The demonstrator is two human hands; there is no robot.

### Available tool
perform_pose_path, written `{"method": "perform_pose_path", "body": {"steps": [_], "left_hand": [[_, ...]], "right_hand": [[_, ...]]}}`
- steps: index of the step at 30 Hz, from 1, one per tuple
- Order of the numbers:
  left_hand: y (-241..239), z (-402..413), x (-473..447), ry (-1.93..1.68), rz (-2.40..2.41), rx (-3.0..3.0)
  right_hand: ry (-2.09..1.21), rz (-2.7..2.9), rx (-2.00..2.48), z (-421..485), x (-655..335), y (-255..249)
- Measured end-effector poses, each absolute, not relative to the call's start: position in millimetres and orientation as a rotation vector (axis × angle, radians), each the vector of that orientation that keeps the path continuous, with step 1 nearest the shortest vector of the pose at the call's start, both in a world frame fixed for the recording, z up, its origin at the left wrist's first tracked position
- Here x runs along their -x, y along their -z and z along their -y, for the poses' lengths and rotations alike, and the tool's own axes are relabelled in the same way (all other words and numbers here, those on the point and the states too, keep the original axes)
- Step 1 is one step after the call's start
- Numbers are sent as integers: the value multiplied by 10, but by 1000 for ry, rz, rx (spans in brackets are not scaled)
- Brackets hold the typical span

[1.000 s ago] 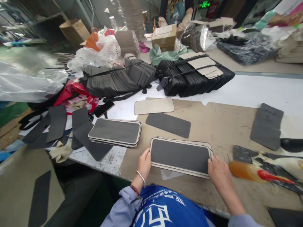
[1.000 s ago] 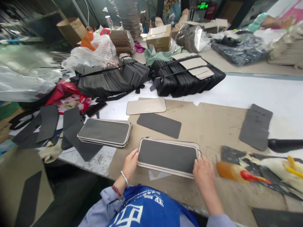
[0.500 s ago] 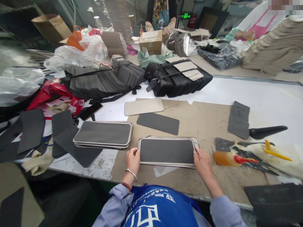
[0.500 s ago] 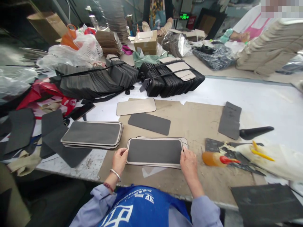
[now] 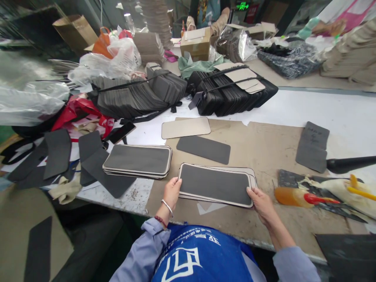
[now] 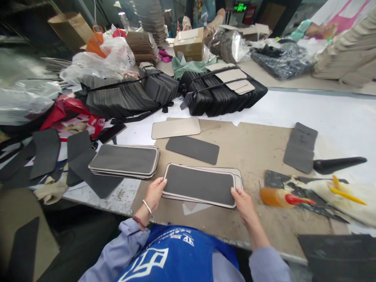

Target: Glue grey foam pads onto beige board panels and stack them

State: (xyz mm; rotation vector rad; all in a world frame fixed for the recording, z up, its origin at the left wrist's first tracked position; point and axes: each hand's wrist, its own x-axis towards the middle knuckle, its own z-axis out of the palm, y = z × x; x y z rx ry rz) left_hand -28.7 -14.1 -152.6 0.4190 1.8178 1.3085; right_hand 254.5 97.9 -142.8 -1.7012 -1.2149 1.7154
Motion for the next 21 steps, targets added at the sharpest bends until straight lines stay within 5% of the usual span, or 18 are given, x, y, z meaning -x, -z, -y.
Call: {"method": "perform_pose_path", "body": {"steps": [7, 14, 21], "left_hand": [[1060, 257, 529, -1471, -1739, -383], [820, 649, 1860, -1616, -2070, -309], [867, 809, 2963, -1568, -2267, -272]], "right_hand": [[-1782, 1112, 1675, -1022, -2355, 1141], [-2011, 1452, 1370, -1061, -794, 1019], [-1741, 2027, 1288, -1009, 418, 1096]]}}
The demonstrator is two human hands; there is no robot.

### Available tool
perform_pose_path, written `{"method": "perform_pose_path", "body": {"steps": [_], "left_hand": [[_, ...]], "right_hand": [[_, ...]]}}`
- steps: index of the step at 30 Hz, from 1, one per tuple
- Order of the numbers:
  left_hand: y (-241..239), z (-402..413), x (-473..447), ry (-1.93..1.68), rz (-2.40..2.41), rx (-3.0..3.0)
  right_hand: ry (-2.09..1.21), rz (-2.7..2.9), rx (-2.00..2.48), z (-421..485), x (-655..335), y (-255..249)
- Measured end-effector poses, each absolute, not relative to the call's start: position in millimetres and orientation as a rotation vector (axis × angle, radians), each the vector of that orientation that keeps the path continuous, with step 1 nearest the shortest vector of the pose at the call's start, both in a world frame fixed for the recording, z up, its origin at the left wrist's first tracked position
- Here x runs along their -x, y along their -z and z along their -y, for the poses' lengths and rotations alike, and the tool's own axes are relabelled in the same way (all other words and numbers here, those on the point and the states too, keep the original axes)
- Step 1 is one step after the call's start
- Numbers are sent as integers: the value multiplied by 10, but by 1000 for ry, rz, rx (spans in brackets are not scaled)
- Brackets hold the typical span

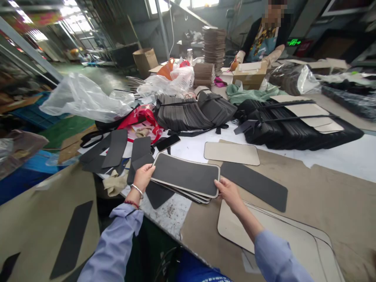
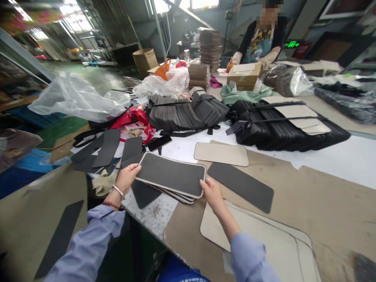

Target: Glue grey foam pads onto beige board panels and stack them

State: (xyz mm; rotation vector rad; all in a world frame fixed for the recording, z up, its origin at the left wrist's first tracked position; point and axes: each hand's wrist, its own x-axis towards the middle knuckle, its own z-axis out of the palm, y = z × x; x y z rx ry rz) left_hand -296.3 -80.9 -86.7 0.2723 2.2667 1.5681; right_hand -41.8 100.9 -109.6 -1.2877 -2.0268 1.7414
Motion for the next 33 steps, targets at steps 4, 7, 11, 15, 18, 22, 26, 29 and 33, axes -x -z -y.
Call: {"method": "perform_pose_path", "body": {"steps": [4, 7, 11, 15, 18, 22, 26, 29, 33], "left_hand": [[862, 931, 3075, -1405, -2532, -218], [857, 1014, 2780, -1247, -2755, -327], [1027, 962, 1892, -1148, -2450, -627], [1381, 730, 920, -961, -2094, -754], [1589, 549, 490, -905, -2116, -852], [1692, 442, 251, -867, -2140, -1003], [1735, 451, 135, -852, -2201, -1000], [1762, 434, 109, -879, -2269, -939], [1730, 274, 131, -980, -2324, -902]], "right_hand": [[-1383, 2253, 1478, -951, 336, 1209], [-1146, 2369, 1593, -888, -76, 1194], [-975, 2416, 1780, -858, -835, 1176], [-832, 2360, 1977, -961, -1512, 1257], [-729, 2361, 2012, -1165, -1752, 1334], [-601, 2427, 1943, -1551, -1703, 1417], [-514, 2576, 1743, -1880, -1505, 1454], [-494, 2705, 1545, -2096, -1356, 1459], [-453, 2752, 1499, -2383, -1114, 1478]]}}
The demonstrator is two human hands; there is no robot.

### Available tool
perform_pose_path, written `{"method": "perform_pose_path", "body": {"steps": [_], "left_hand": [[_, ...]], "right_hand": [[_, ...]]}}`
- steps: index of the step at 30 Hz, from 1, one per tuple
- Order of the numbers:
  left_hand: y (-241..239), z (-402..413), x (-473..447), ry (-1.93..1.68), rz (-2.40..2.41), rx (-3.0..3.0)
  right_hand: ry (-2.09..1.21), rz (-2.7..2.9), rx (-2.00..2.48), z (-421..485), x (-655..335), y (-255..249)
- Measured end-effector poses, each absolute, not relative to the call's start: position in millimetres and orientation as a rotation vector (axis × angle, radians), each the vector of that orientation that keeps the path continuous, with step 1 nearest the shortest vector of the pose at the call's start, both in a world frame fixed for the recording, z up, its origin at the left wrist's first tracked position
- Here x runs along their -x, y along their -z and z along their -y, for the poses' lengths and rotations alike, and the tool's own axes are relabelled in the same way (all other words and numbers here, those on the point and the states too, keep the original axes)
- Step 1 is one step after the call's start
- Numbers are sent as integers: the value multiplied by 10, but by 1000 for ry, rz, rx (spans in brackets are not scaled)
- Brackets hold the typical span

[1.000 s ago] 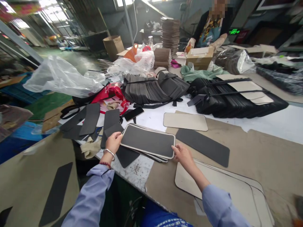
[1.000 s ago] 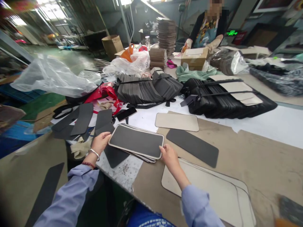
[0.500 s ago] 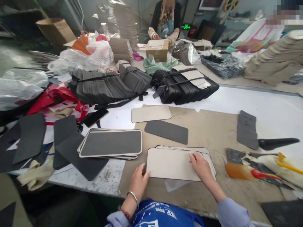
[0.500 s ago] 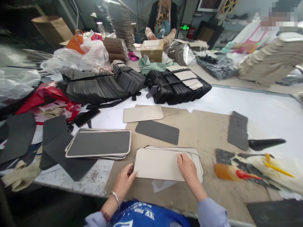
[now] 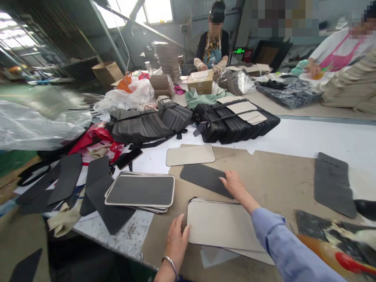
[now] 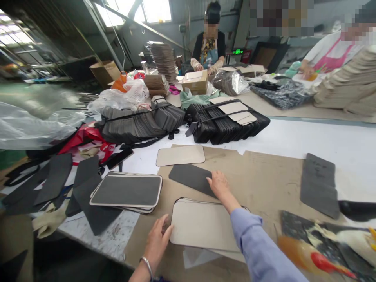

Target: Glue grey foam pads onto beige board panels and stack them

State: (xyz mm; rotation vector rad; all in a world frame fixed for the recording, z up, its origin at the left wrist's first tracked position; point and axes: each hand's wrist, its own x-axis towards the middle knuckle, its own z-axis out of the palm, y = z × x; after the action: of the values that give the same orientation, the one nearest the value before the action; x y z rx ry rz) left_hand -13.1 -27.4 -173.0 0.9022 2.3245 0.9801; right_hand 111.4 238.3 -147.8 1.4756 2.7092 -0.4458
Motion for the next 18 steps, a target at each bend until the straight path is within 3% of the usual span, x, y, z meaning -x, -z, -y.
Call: {"method": "perform_pose_path", "body": {"steps": [6, 18], "left_hand": [[1593, -193, 159, -1039, -2306, -901], [1597, -1052, 334, -1052, -2205, -795]], "right_hand": [[448, -2721, -1366, -2634, -763, 1559], [572, -2408, -1745, -3401, -240, 1842]]}}
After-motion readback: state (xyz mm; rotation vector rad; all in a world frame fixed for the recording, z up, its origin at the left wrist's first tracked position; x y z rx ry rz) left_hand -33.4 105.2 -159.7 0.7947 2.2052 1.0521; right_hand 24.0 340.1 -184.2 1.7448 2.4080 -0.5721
